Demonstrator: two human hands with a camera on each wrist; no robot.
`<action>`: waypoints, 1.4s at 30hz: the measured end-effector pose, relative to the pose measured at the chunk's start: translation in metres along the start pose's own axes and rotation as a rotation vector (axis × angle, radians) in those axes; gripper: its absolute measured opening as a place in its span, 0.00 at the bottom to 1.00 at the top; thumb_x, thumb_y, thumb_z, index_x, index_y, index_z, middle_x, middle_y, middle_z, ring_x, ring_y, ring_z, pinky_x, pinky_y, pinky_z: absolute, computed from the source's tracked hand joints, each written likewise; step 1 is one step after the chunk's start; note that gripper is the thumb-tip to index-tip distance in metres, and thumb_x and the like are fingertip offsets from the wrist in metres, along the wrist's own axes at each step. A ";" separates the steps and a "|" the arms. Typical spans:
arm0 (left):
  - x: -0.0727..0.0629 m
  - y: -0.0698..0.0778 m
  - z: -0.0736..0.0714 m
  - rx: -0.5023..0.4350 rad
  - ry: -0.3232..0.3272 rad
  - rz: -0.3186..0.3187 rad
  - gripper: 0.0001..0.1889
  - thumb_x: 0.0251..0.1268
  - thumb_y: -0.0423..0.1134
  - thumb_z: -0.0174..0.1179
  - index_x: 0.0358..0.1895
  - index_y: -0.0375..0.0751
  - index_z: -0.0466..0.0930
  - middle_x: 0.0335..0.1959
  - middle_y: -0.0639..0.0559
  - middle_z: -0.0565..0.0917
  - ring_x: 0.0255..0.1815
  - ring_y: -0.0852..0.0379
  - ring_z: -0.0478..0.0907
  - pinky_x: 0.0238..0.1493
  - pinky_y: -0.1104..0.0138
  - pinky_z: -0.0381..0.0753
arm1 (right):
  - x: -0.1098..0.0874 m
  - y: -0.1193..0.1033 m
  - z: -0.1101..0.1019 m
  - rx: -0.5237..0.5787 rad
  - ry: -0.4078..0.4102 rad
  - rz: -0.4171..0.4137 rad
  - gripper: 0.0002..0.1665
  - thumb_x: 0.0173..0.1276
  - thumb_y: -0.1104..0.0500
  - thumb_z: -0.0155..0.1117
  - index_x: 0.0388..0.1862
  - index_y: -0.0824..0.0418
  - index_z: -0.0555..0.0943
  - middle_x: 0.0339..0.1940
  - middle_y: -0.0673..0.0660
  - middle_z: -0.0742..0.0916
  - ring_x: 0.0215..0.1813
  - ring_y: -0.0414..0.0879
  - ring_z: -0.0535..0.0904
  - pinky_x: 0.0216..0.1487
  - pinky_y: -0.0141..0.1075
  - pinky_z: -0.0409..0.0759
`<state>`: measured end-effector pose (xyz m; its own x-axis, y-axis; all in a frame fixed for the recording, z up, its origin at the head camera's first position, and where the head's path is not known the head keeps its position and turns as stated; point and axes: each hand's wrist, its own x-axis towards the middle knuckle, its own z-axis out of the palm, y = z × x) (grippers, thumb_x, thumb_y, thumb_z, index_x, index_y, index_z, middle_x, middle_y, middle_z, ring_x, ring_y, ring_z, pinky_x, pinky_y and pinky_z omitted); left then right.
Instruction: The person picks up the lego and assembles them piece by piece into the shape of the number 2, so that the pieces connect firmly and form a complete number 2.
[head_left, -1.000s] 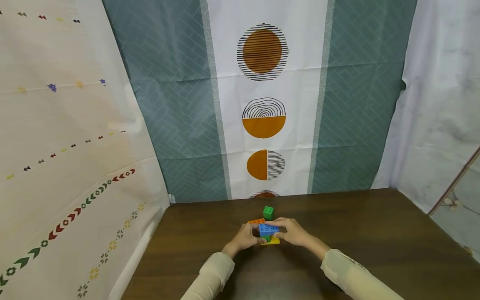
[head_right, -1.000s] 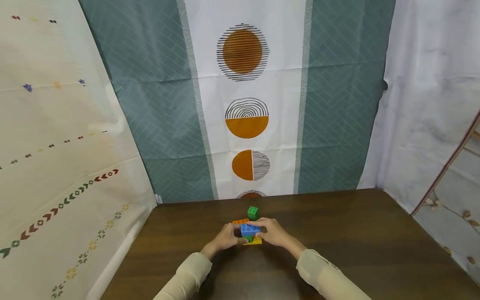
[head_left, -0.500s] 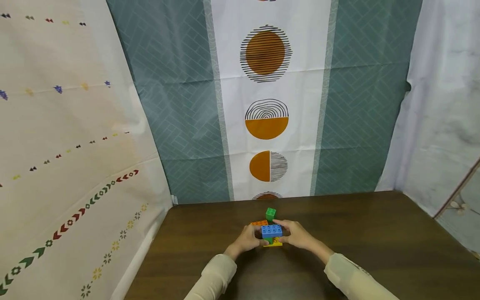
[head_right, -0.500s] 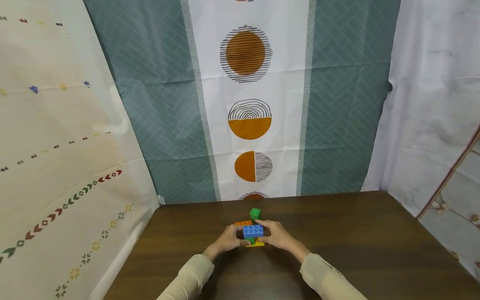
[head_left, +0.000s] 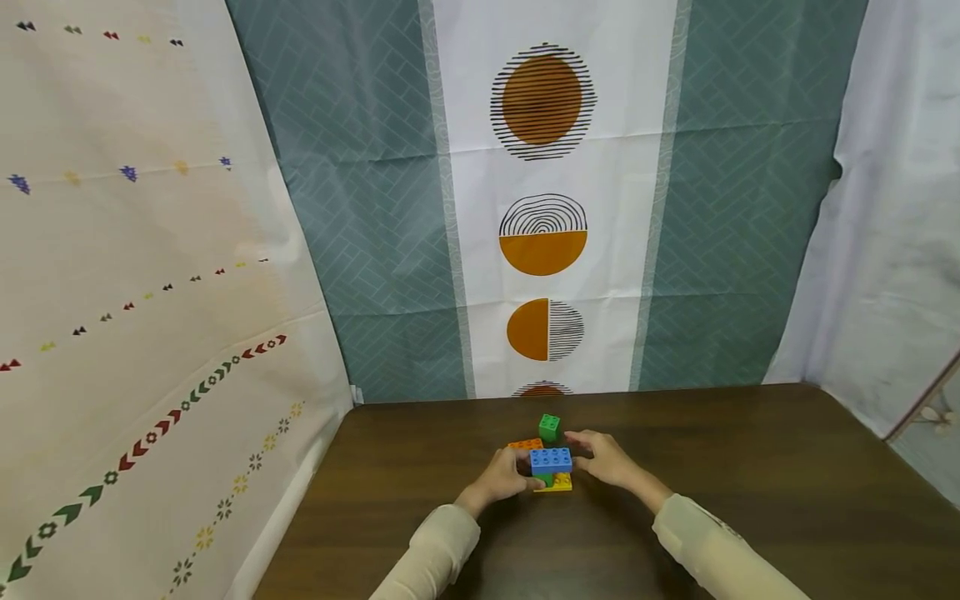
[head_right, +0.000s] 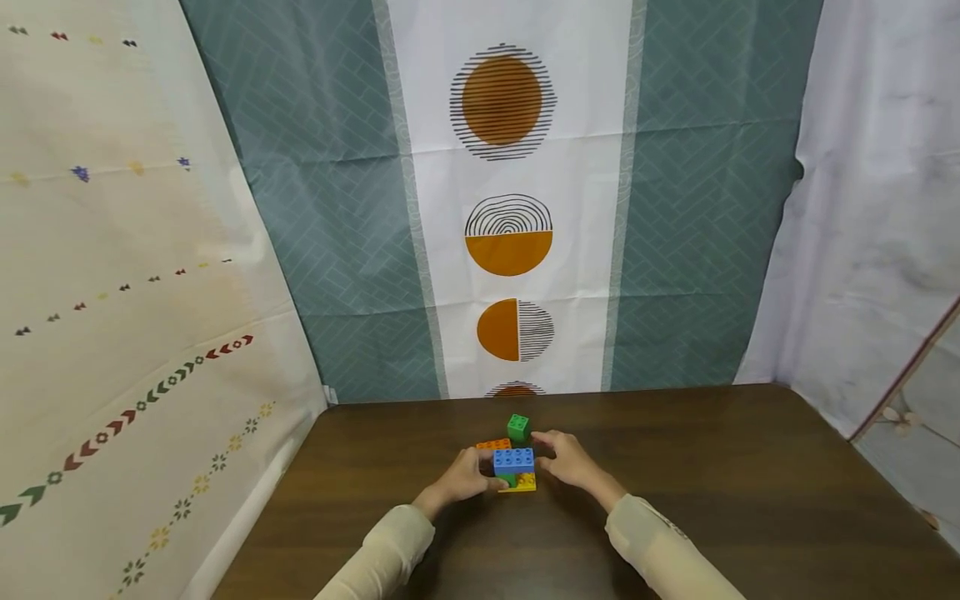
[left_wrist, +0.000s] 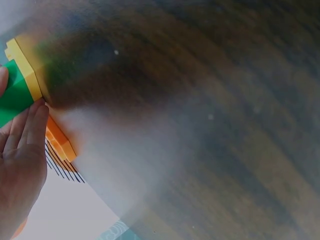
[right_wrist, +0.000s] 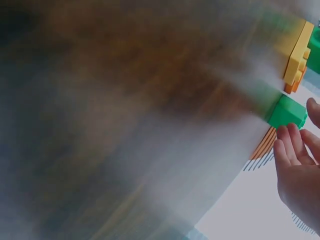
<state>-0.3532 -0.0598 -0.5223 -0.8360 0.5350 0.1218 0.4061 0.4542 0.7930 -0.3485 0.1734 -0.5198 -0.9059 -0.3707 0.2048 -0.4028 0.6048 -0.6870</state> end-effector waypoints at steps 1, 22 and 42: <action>0.000 0.000 0.000 0.000 0.000 -0.003 0.13 0.53 0.32 0.72 0.41 0.31 0.85 0.36 0.42 0.89 0.30 0.68 0.77 0.39 0.76 0.79 | 0.002 0.001 0.000 -0.007 0.015 0.003 0.27 0.63 0.70 0.64 0.62 0.74 0.74 0.56 0.71 0.82 0.57 0.67 0.79 0.57 0.55 0.78; 0.003 0.000 -0.001 -0.003 0.002 -0.035 0.10 0.52 0.34 0.72 0.36 0.34 0.85 0.32 0.44 0.89 0.28 0.69 0.78 0.36 0.76 0.80 | 0.043 0.001 0.008 -0.001 0.129 0.133 0.36 0.65 0.59 0.68 0.66 0.76 0.68 0.62 0.74 0.78 0.61 0.66 0.77 0.60 0.56 0.76; 0.001 -0.001 -0.001 -0.017 0.004 -0.049 0.13 0.52 0.34 0.72 0.41 0.33 0.85 0.35 0.45 0.89 0.30 0.68 0.79 0.40 0.75 0.80 | 0.054 -0.002 0.023 0.062 0.093 0.219 0.35 0.66 0.60 0.66 0.67 0.77 0.67 0.60 0.76 0.79 0.60 0.67 0.77 0.61 0.57 0.75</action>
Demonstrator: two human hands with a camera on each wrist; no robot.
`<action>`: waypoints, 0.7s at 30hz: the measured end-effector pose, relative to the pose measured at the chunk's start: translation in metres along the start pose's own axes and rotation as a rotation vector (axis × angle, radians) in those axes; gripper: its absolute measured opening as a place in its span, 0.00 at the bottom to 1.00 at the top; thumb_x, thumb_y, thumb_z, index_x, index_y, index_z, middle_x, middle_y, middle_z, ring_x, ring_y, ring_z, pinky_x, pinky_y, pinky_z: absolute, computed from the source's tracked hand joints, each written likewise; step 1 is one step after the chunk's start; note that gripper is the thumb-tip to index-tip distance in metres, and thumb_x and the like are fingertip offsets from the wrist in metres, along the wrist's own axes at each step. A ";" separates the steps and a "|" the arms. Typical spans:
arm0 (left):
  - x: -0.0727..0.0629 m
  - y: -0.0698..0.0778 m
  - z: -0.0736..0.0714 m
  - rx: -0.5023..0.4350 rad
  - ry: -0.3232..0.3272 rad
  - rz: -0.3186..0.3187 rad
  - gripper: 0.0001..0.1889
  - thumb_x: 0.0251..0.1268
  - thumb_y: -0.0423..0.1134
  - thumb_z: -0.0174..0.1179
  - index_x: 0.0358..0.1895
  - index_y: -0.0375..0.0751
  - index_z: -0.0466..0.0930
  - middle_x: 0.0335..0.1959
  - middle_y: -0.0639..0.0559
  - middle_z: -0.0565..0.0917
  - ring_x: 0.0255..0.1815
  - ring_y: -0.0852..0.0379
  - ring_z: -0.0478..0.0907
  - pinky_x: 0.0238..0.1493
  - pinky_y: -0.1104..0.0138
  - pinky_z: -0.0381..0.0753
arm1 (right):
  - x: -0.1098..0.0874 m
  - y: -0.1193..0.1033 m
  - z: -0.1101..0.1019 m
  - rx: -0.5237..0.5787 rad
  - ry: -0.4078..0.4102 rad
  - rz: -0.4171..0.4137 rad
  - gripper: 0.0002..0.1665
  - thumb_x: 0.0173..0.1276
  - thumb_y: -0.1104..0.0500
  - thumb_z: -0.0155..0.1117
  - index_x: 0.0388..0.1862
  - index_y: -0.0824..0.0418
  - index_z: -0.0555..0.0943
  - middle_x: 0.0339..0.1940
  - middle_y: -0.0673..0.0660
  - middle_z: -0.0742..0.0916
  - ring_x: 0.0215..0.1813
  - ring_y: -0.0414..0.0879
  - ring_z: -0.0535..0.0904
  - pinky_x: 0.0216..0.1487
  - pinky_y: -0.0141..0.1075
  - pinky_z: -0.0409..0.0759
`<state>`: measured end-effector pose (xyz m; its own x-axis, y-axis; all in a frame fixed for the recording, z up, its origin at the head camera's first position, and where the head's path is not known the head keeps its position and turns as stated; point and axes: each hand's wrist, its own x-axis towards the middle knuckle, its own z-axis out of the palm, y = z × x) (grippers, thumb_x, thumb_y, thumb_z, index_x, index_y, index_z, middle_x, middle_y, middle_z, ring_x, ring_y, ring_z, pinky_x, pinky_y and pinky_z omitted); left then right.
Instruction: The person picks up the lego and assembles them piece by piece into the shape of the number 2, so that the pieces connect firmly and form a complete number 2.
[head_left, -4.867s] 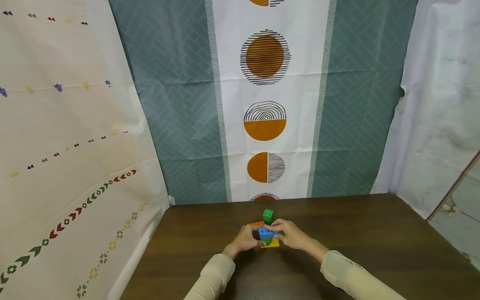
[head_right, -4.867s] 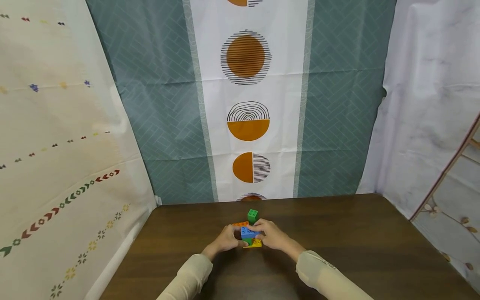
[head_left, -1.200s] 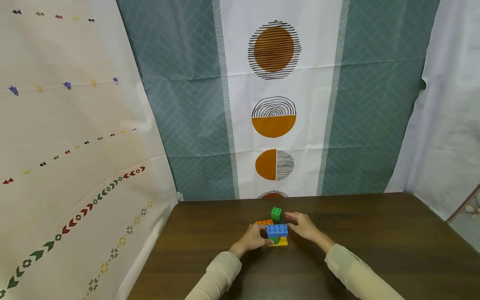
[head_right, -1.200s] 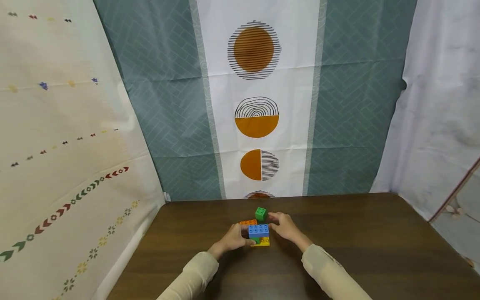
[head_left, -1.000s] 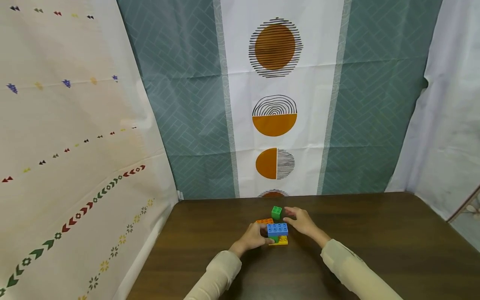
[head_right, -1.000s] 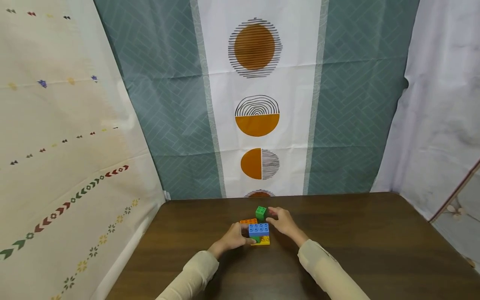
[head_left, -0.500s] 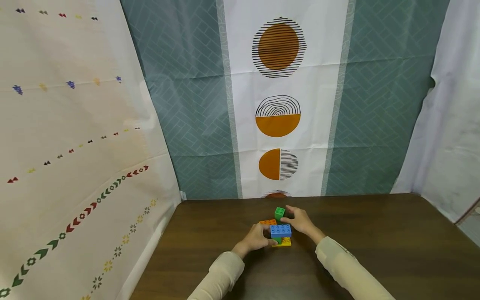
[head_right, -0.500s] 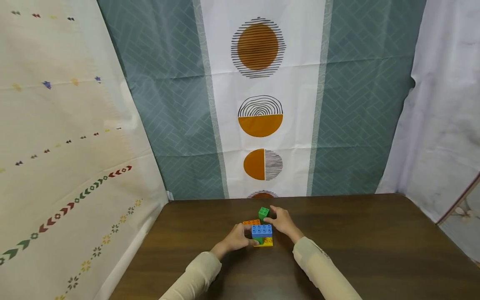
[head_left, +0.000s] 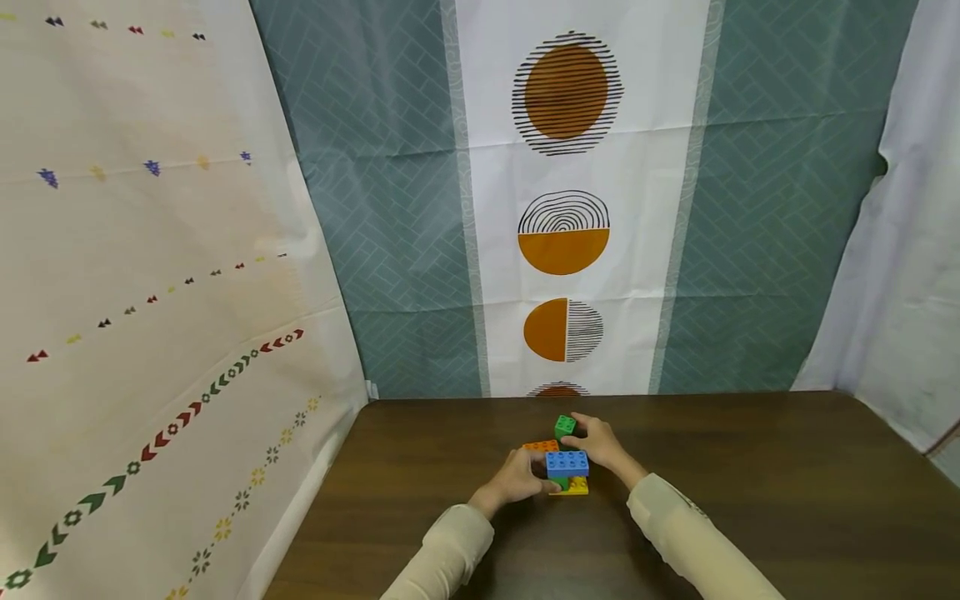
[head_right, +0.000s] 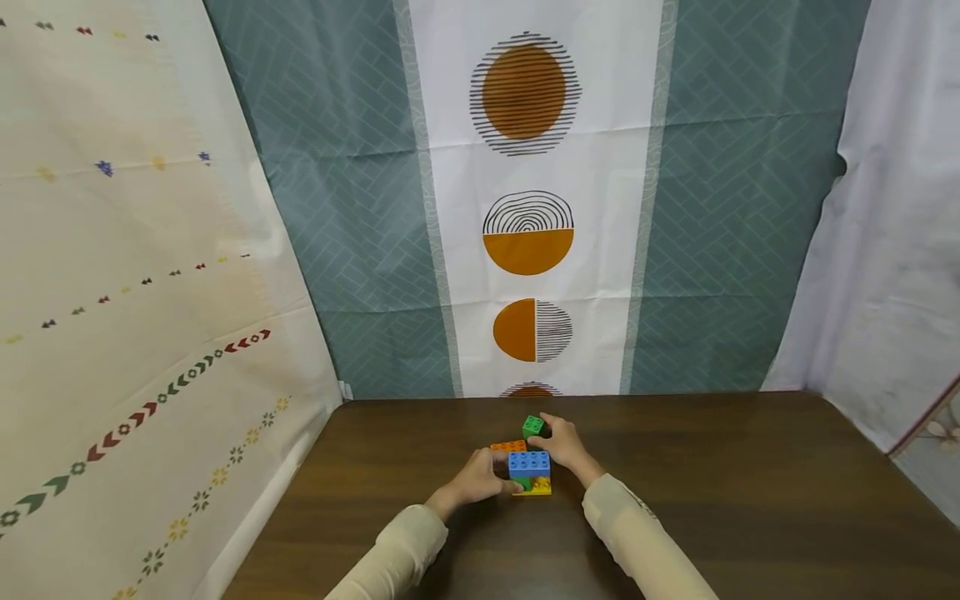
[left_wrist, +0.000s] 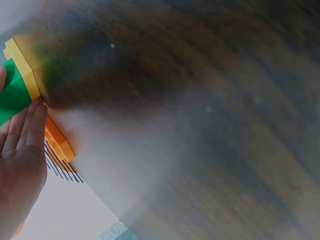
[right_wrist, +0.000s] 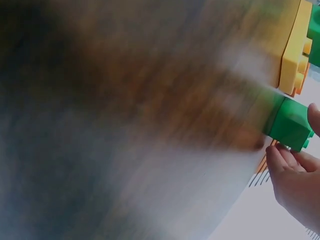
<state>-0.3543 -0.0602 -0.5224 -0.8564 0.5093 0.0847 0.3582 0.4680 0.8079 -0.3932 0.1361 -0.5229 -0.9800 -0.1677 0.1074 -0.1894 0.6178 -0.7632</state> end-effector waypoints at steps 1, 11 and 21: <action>0.000 0.000 0.000 0.000 -0.001 0.003 0.13 0.52 0.34 0.72 0.41 0.33 0.85 0.35 0.45 0.89 0.30 0.68 0.78 0.40 0.74 0.80 | 0.000 0.000 0.000 -0.008 0.003 -0.001 0.34 0.66 0.61 0.65 0.66 0.78 0.67 0.59 0.76 0.79 0.59 0.67 0.77 0.60 0.57 0.75; 0.003 0.000 0.002 -0.002 -0.001 0.010 0.12 0.51 0.33 0.73 0.40 0.33 0.85 0.34 0.45 0.89 0.30 0.70 0.78 0.39 0.76 0.80 | 0.001 0.005 0.002 -0.008 0.032 0.030 0.26 0.70 0.61 0.61 0.61 0.75 0.72 0.56 0.74 0.81 0.58 0.66 0.78 0.58 0.56 0.76; 0.005 -0.003 0.002 -0.022 -0.001 0.009 0.12 0.51 0.33 0.73 0.40 0.34 0.86 0.35 0.45 0.89 0.30 0.69 0.78 0.39 0.75 0.80 | -0.003 0.002 -0.001 -0.033 0.029 0.038 0.25 0.72 0.61 0.58 0.62 0.76 0.70 0.53 0.72 0.83 0.51 0.59 0.80 0.54 0.53 0.78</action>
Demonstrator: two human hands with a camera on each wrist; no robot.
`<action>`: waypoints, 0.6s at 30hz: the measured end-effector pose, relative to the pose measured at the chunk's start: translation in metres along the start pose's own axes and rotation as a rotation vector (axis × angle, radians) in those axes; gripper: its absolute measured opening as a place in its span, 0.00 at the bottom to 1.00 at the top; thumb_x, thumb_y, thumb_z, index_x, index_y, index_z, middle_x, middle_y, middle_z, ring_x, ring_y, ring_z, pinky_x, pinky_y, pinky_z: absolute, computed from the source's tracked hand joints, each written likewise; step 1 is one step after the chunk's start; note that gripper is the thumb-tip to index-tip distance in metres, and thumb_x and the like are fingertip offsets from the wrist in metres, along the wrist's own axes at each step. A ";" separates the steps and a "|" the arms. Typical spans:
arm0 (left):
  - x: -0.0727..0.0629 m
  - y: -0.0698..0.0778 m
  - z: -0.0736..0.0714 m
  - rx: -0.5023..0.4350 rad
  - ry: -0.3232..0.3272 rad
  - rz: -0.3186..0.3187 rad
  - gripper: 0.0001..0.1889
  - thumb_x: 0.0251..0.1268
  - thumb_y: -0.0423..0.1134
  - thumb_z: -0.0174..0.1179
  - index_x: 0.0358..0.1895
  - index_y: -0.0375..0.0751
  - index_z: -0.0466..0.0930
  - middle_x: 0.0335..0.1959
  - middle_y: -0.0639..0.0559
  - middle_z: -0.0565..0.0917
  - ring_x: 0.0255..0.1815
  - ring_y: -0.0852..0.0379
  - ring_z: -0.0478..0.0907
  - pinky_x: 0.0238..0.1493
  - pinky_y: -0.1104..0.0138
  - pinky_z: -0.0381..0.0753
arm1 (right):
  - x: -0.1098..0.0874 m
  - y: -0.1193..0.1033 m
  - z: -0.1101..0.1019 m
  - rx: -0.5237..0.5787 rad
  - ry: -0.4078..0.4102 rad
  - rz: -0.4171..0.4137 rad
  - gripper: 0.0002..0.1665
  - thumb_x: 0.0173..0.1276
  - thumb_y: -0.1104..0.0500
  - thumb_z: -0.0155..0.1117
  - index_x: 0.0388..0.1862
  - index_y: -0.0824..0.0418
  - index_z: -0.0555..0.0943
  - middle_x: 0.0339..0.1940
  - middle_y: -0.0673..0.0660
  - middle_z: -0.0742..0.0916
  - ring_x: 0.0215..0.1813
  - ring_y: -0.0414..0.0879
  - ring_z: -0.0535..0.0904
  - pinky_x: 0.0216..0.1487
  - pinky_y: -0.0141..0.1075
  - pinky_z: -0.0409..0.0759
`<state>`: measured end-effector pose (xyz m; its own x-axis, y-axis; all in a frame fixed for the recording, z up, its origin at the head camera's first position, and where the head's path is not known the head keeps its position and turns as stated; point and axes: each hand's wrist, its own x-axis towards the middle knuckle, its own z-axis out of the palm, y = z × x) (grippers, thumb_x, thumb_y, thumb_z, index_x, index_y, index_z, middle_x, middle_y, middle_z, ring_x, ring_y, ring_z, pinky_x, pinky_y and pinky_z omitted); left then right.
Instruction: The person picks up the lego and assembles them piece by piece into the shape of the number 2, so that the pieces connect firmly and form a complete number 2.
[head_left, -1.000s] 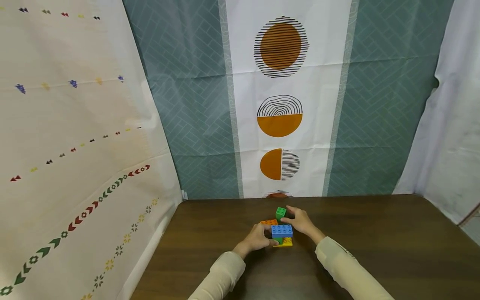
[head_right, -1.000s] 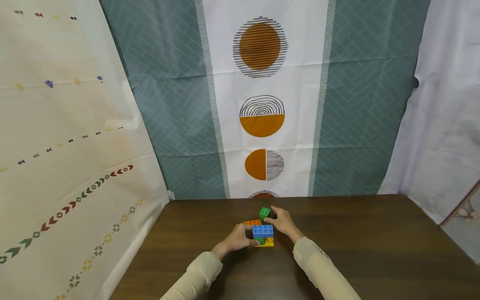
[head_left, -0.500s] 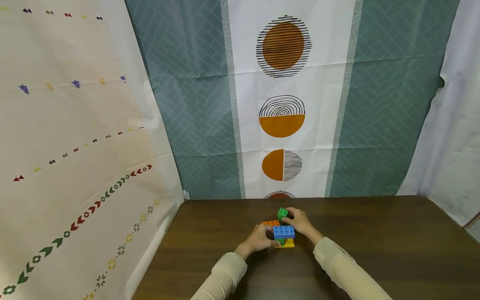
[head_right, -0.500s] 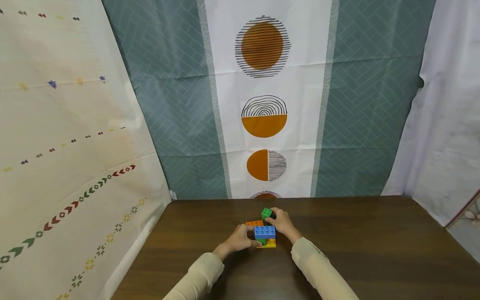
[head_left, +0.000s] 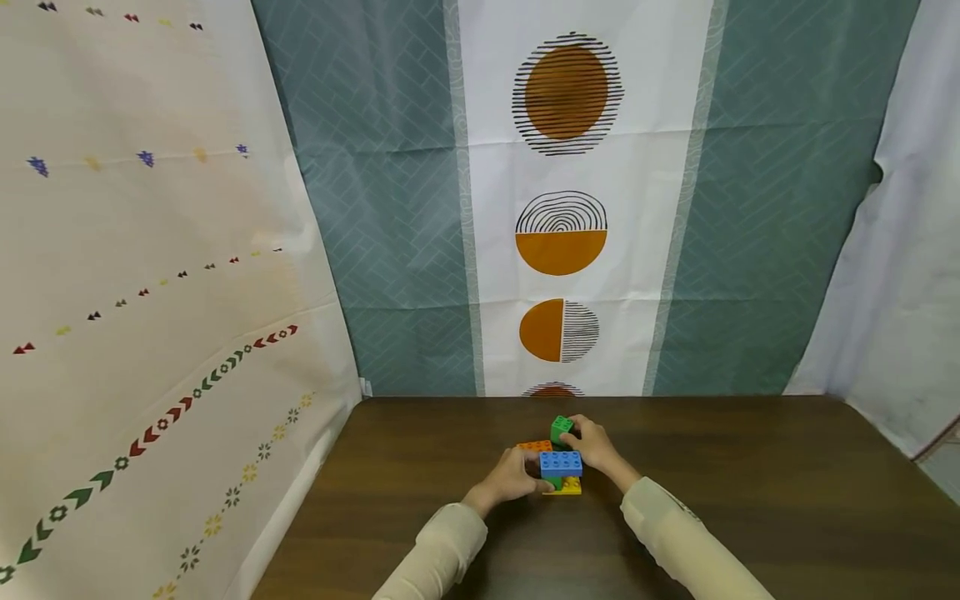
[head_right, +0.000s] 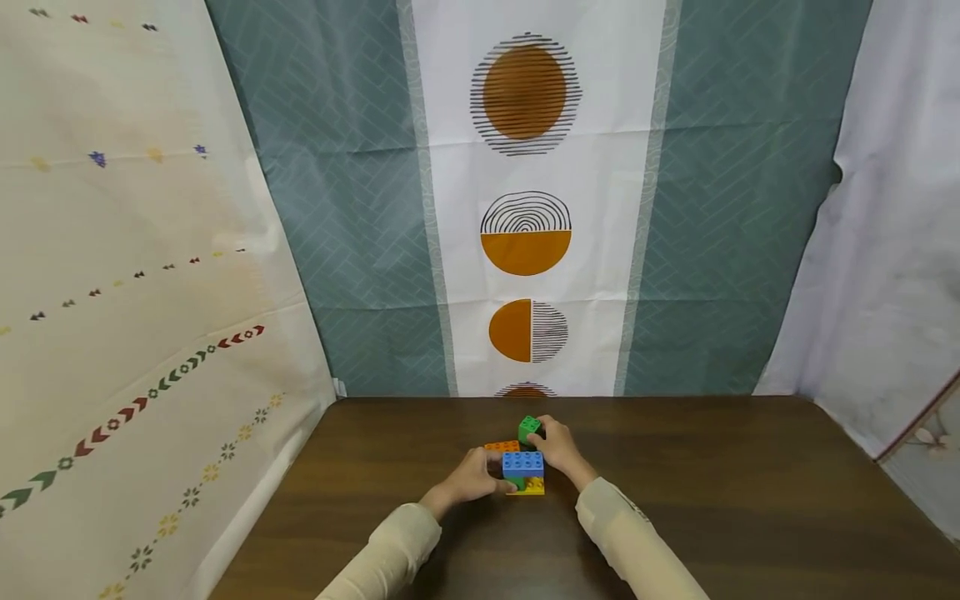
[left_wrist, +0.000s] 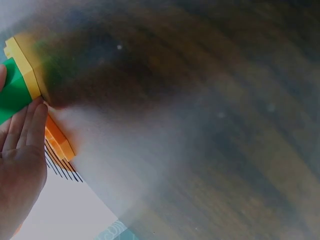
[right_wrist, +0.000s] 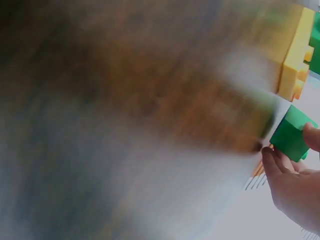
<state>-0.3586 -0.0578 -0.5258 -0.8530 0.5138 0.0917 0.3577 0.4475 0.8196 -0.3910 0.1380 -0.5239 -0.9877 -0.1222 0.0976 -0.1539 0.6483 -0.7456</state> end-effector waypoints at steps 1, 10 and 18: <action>0.000 -0.001 0.000 0.002 -0.002 0.005 0.13 0.51 0.33 0.72 0.41 0.34 0.86 0.35 0.45 0.89 0.30 0.69 0.78 0.39 0.75 0.80 | -0.001 -0.001 0.000 -0.002 0.004 0.002 0.25 0.72 0.61 0.57 0.62 0.76 0.70 0.52 0.71 0.83 0.49 0.57 0.80 0.53 0.52 0.78; -0.003 0.000 -0.004 0.017 0.012 0.005 0.12 0.51 0.33 0.72 0.40 0.33 0.86 0.33 0.45 0.89 0.28 0.67 0.76 0.37 0.74 0.79 | -0.005 -0.008 -0.011 -0.002 0.012 0.003 0.25 0.73 0.65 0.54 0.64 0.77 0.68 0.51 0.71 0.82 0.45 0.53 0.79 0.48 0.46 0.80; -0.003 0.004 -0.001 0.015 0.010 0.016 0.10 0.51 0.33 0.72 0.37 0.33 0.86 0.31 0.44 0.89 0.27 0.68 0.76 0.35 0.74 0.78 | -0.011 -0.016 -0.032 -0.021 0.019 -0.060 0.22 0.73 0.67 0.54 0.62 0.75 0.69 0.48 0.69 0.83 0.41 0.51 0.78 0.43 0.43 0.78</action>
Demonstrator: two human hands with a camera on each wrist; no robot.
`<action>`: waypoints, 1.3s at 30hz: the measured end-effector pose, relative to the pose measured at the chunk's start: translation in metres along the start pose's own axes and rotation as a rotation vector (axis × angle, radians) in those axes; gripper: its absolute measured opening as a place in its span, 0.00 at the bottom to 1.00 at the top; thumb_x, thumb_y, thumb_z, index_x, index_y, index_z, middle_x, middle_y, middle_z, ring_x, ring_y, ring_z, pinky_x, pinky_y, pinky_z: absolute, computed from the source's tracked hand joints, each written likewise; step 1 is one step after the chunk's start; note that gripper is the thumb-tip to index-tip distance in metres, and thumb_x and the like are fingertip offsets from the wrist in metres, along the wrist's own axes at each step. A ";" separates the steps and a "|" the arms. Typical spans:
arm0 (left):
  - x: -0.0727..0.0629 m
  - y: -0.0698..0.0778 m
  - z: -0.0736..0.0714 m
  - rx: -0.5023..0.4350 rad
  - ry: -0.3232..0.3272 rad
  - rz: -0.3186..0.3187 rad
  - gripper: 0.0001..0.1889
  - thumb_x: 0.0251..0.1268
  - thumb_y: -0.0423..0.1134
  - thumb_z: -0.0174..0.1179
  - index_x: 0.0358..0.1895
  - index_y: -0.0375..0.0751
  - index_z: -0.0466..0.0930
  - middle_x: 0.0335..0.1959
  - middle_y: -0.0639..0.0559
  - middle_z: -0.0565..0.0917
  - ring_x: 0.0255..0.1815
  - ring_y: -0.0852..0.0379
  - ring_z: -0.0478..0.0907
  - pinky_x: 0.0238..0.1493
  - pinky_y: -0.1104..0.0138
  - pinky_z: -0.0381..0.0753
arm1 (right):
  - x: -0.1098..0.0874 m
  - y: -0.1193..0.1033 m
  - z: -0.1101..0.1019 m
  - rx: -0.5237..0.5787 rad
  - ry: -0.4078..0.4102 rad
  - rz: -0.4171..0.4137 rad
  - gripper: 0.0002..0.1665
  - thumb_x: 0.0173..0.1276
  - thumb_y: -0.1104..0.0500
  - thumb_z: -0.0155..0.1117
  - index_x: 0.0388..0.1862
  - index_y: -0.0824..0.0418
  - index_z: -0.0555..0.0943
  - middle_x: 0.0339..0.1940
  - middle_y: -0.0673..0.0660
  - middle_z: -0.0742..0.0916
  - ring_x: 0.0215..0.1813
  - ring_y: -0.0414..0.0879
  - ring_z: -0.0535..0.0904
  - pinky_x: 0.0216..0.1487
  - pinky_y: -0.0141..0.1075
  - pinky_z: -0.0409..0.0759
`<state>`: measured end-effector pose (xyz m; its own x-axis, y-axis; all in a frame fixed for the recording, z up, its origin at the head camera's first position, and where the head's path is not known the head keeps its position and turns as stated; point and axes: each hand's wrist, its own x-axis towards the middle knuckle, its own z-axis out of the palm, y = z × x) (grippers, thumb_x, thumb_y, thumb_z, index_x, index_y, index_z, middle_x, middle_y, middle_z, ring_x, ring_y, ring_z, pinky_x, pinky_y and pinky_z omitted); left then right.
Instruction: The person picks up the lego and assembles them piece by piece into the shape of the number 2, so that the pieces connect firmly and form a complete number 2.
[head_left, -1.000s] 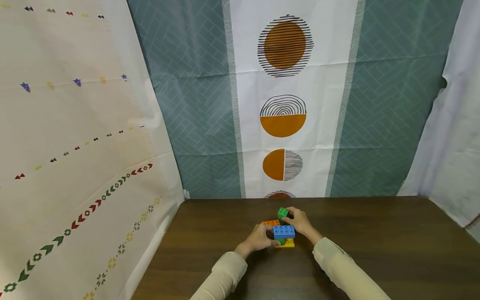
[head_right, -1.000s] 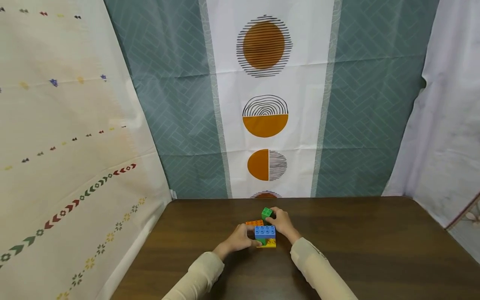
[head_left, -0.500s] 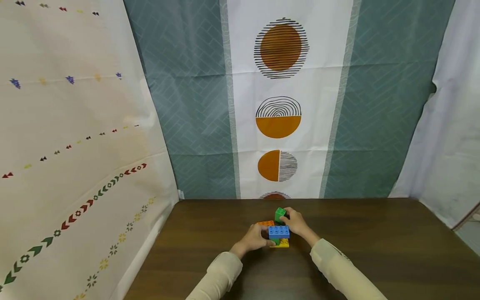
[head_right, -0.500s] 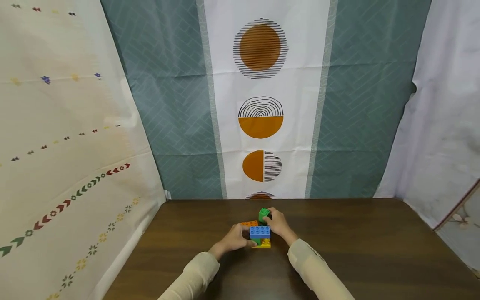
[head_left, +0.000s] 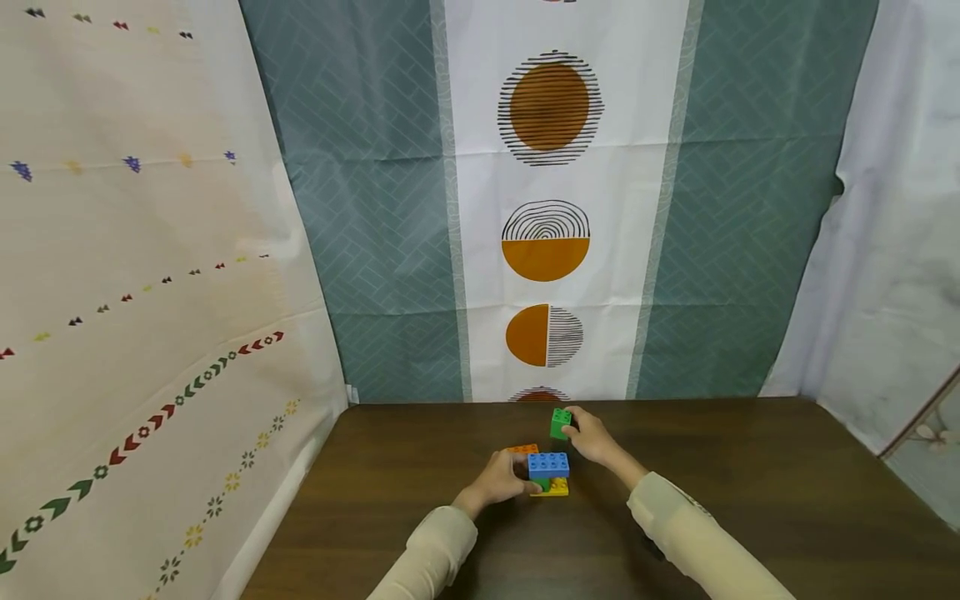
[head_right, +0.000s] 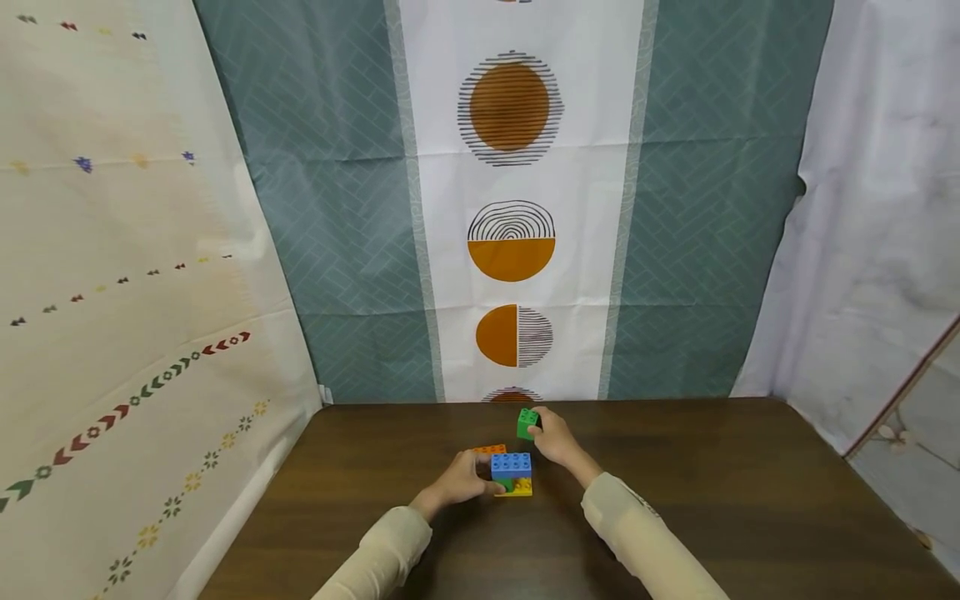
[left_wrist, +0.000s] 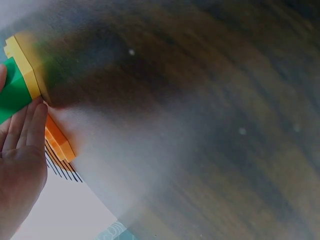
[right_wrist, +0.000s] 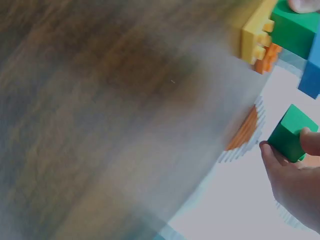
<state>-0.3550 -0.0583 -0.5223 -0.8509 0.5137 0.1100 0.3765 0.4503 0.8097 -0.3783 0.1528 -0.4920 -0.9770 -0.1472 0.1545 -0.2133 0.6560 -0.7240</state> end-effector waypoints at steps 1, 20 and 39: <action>0.000 0.000 0.000 -0.001 -0.001 0.001 0.10 0.51 0.33 0.72 0.36 0.33 0.86 0.31 0.44 0.89 0.27 0.68 0.76 0.34 0.74 0.79 | -0.001 -0.001 -0.002 -0.003 -0.001 -0.008 0.21 0.72 0.67 0.54 0.62 0.75 0.69 0.48 0.69 0.83 0.41 0.51 0.78 0.43 0.43 0.78; 0.000 0.000 0.000 0.002 -0.001 -0.015 0.09 0.51 0.33 0.72 0.36 0.34 0.86 0.31 0.45 0.88 0.28 0.66 0.77 0.36 0.73 0.79 | -0.032 -0.027 -0.027 0.042 -0.130 -0.099 0.22 0.73 0.68 0.52 0.65 0.72 0.68 0.48 0.64 0.83 0.44 0.49 0.78 0.43 0.39 0.76; 0.002 -0.003 0.001 -0.022 0.000 0.013 0.11 0.52 0.32 0.72 0.39 0.32 0.86 0.34 0.43 0.89 0.30 0.65 0.79 0.38 0.73 0.81 | -0.054 -0.027 -0.028 0.061 -0.197 -0.200 0.21 0.74 0.65 0.52 0.63 0.72 0.68 0.49 0.64 0.82 0.48 0.50 0.78 0.47 0.37 0.80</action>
<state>-0.3572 -0.0583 -0.5255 -0.8460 0.5194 0.1205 0.3793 0.4273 0.8207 -0.3196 0.1637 -0.4622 -0.8943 -0.4143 0.1691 -0.3953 0.5542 -0.7326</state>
